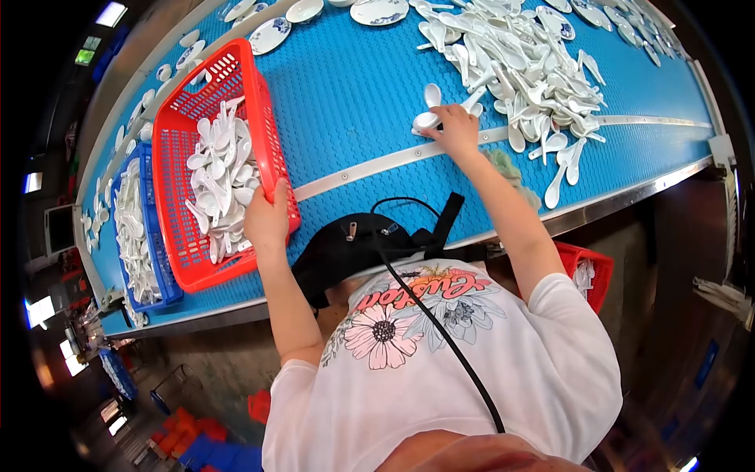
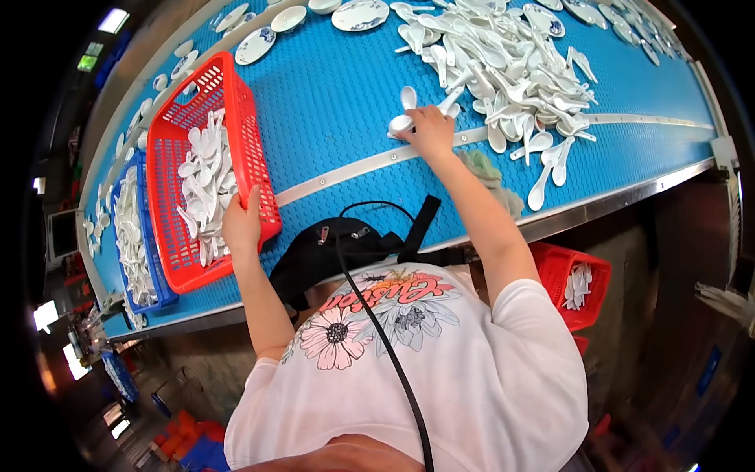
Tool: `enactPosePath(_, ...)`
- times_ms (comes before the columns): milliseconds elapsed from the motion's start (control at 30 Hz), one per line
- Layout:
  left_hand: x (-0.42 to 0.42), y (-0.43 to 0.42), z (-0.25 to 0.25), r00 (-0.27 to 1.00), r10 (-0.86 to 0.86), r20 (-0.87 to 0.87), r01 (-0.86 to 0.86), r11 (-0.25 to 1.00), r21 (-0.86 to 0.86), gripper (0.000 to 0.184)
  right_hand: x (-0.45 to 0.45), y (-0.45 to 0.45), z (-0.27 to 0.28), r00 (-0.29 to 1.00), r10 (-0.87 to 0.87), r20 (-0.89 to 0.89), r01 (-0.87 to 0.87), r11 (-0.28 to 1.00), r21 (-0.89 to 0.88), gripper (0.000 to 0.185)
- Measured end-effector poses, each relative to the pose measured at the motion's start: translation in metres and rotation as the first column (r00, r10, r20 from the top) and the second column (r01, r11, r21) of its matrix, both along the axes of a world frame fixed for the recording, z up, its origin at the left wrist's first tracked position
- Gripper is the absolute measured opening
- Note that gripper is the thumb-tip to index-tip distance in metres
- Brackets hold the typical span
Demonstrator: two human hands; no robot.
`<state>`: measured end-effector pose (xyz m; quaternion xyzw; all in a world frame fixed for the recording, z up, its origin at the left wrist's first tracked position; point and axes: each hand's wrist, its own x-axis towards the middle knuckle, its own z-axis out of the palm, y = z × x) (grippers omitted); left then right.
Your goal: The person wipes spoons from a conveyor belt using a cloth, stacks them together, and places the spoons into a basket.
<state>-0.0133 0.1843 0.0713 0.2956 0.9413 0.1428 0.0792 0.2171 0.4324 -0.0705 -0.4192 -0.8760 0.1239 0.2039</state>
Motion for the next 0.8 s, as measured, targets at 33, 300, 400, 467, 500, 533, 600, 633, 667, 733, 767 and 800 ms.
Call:
enactPosePath(33, 0.002, 0.0, 0.0, 1.0, 0.012, -0.016, -0.012, 1.0, -0.013, 0.049, 0.004, -0.005, -0.002, 1.0, 0.009, 0.0, -0.009, 1.0, -0.013, 0.045)
enactPosePath(300, 0.042, 0.02, -0.004, 0.844, -0.133, -0.52, 0.376, 0.837, 0.397, 0.037, 0.072, -0.026, 0.053, 0.528, -0.697, -0.485, -0.408, 0.292, -0.865, 0.06)
enactPosePath(400, 0.071, 0.054, -0.016, 0.827, -0.48, -0.292, 0.557, 0.773, 0.305, 0.034, 0.111, -0.035, 0.057, 0.501, -0.756, -0.42, -0.483, 0.159, -0.861, 0.064)
enactPosePath(467, 0.089, 0.082, -0.03, 0.719, -0.676, -0.16, 0.694, 0.685, 0.223, 0.032, 0.137, -0.038, 0.051, 0.513, -0.768, -0.384, -0.517, 0.08, -0.852, 0.063)
enactPosePath(500, 0.097, 0.097, -0.036, 0.643, -0.757, -0.12, 0.763, 0.62, 0.183, 0.031, 0.146, -0.041, 0.052, 0.51, -0.77, -0.383, -0.518, 0.081, -0.851, 0.063)
enactPosePath(533, 0.106, 0.114, -0.043, 0.606, -0.795, -0.028, 0.794, 0.602, 0.089, 0.033, 0.155, -0.045, 0.054, 0.546, -0.749, -0.375, -0.53, 0.038, -0.847, 0.063)
enactPosePath(600, 0.12, 0.141, -0.06, 0.568, -0.82, 0.069, 0.822, 0.569, -0.006, 0.035, 0.167, -0.05, 0.055, 0.595, -0.714, -0.369, -0.531, -0.004, -0.848, 0.06)
enactPosePath(633, 0.126, 0.15, -0.073, 0.525, -0.85, 0.036, 0.85, 0.522, -0.07, 0.034, 0.171, -0.051, 0.054, 0.593, -0.716, -0.369, -0.533, -0.004, -0.846, 0.06)
enactPosePath(667, 0.13, 0.157, -0.085, 0.478, -0.878, 0.008, 0.871, 0.473, -0.136, 0.034, 0.174, -0.052, 0.054, 0.617, -0.698, -0.364, -0.502, 0.008, -0.865, 0.059)
enactPosePath(733, 0.133, 0.173, -0.097, 0.497, -0.867, 0.02, 0.854, 0.485, -0.19, 0.033, 0.18, -0.055, 0.058, 0.639, -0.68, -0.359, -0.464, 0.032, -0.885, 0.055)
enactPosePath(767, 0.135, 0.179, -0.103, 0.518, -0.855, 0.03, 0.834, 0.497, -0.241, 0.032, 0.183, -0.055, 0.06, 0.633, -0.688, -0.356, -0.463, 0.032, -0.886, 0.055)
enactPosePath(800, 0.134, 0.182, -0.11, 0.51, -0.86, 0.036, 0.839, 0.487, -0.242, 0.032, 0.185, -0.056, 0.061, 0.654, -0.67, -0.352, -0.439, 0.043, -0.897, 0.054)
